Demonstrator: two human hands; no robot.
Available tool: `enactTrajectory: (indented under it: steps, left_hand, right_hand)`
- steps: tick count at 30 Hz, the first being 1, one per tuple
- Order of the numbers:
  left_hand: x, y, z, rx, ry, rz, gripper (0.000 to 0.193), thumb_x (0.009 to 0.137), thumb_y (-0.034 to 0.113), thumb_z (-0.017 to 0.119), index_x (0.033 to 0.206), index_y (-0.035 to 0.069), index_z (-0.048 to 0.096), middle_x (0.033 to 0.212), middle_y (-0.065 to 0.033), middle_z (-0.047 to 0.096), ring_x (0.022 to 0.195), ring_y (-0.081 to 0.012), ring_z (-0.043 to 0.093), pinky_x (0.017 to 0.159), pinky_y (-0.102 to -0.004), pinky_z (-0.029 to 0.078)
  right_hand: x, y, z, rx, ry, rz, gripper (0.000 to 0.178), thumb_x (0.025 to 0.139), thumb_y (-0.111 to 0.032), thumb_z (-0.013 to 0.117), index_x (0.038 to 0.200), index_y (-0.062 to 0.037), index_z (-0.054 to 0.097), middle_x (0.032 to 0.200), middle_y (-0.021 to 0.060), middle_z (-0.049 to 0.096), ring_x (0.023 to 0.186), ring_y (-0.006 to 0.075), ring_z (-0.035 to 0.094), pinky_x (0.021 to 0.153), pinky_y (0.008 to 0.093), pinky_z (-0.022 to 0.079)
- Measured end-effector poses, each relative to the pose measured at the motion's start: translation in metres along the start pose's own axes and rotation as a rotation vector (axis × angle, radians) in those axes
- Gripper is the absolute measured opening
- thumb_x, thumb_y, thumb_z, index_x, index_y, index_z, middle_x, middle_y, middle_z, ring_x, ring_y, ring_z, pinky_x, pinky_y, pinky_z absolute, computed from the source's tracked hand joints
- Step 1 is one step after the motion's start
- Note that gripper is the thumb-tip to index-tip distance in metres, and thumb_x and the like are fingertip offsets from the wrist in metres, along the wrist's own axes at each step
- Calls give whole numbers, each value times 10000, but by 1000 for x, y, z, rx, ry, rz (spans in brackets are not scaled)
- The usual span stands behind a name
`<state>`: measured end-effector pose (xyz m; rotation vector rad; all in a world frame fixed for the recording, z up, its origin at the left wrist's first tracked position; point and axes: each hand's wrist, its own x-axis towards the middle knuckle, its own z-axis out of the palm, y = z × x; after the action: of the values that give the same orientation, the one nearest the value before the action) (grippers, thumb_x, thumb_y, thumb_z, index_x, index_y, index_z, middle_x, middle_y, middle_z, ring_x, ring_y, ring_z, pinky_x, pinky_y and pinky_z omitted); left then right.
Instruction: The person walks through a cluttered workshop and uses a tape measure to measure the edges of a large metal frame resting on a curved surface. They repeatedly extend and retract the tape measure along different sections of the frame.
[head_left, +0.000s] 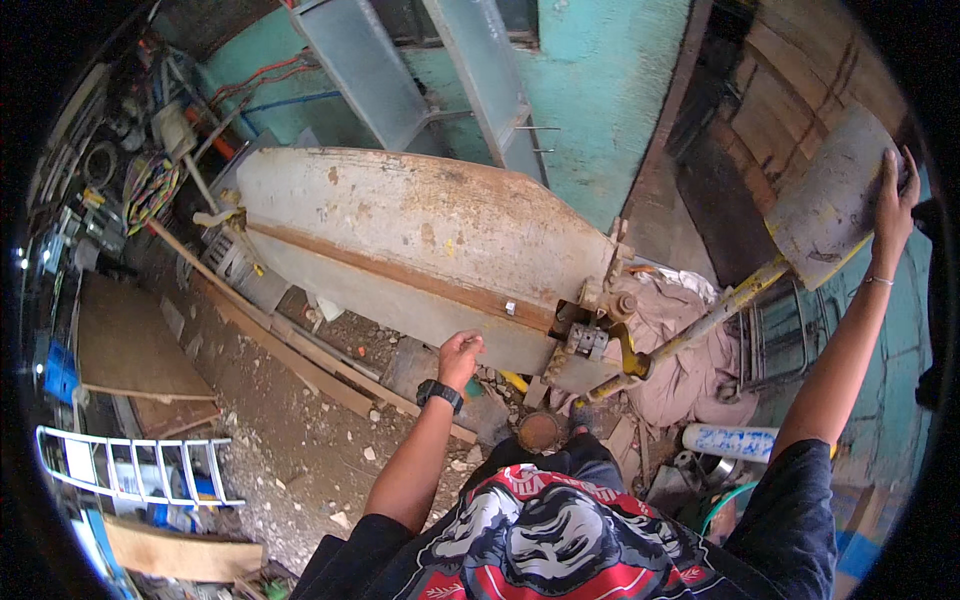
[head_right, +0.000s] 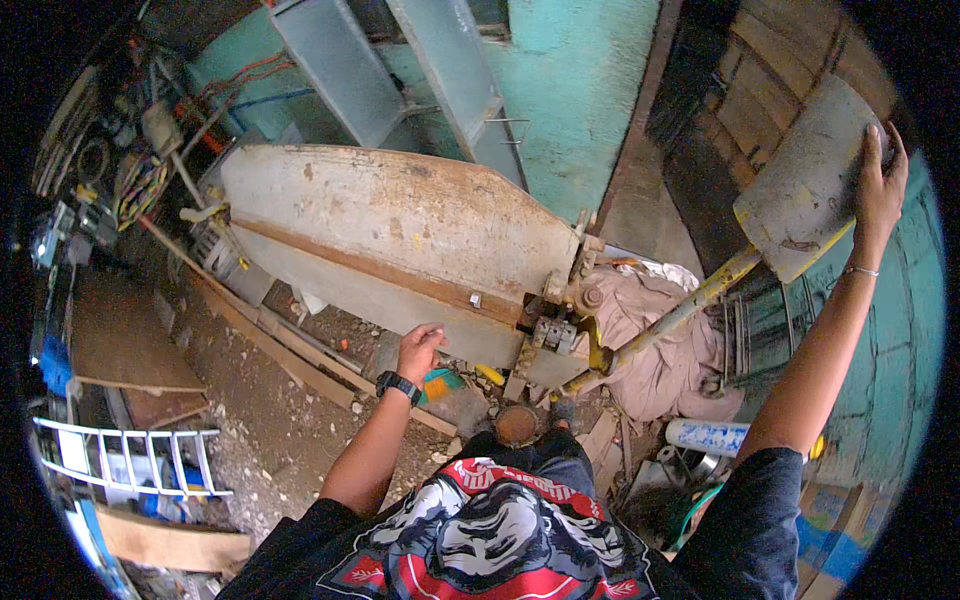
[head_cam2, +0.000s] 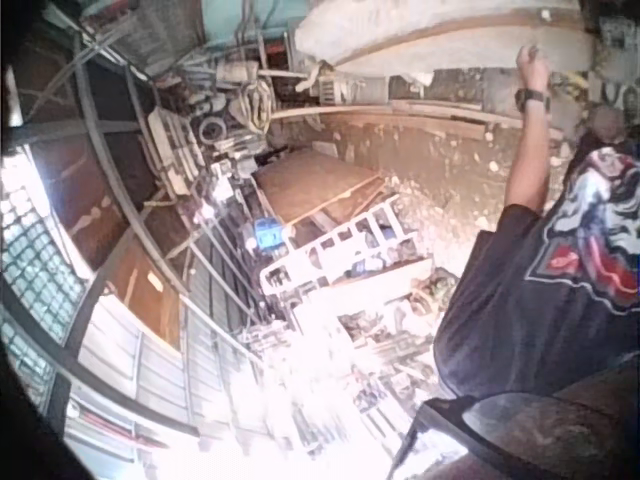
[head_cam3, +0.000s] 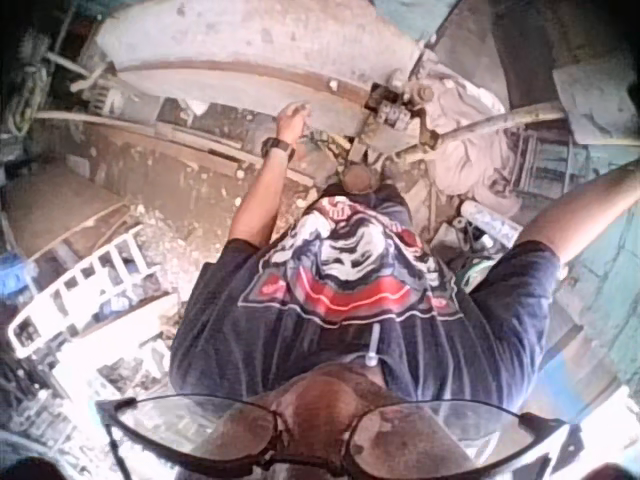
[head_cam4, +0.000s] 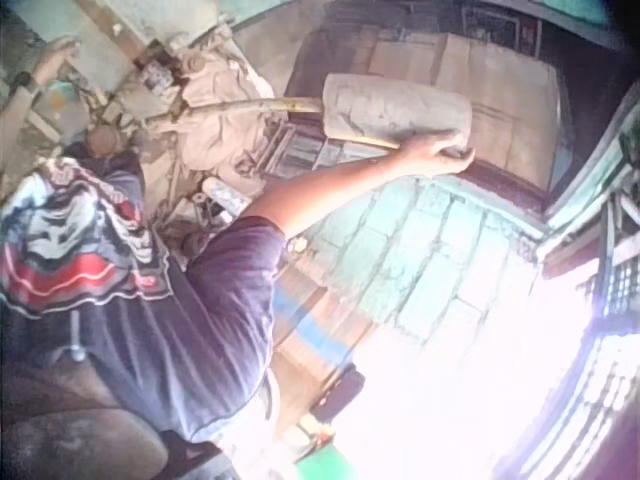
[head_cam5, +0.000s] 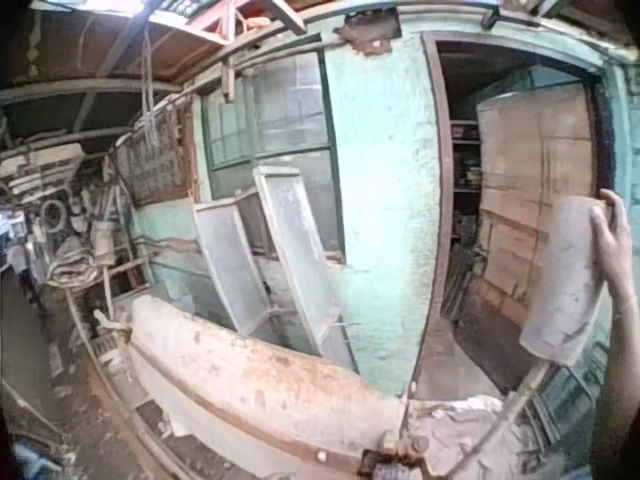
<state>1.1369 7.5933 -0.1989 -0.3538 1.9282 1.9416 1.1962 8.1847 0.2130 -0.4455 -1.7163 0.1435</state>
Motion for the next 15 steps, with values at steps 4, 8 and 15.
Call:
enactTrajectory:
  steps: [4, 8, 15]
  left_hand:
    - [12, 16, -3, 17, -53, -37, 191, 947, 188, 627, 1076, 47, 631, 843, -53, 667, 465, -76, 454, 407, -237, 341]
    - [26, 29, -4, 43, -87, -66, 206, 948, 192, 620, 1086, 39, 629, 851, -65, 673, 446, -83, 453, 382, -241, 325]
    - [56, 37, 6, 101, -129, -87, 230, 928, 226, 618, 1093, 67, 640, 834, -66, 677, 431, -101, 451, 343, -247, 300]
  right_hand:
    - [-19, -31, -65, 119, 64, -14, 525, 944, -434, 636, 1329, -80, 595, 1308, 120, 603, 1194, 208, 570, 1027, 324, 419]
    - [-50, -72, -117, 126, 135, 28, 474, 952, -371, 650, 1298, -49, 615, 1227, 86, 643, 1117, 150, 593, 984, 296, 447]
    - [-66, -78, -182, 27, 144, -158, 385, 970, -271, 638, 1252, -9, 641, 1243, 88, 649, 1112, 157, 603, 990, 290, 452]
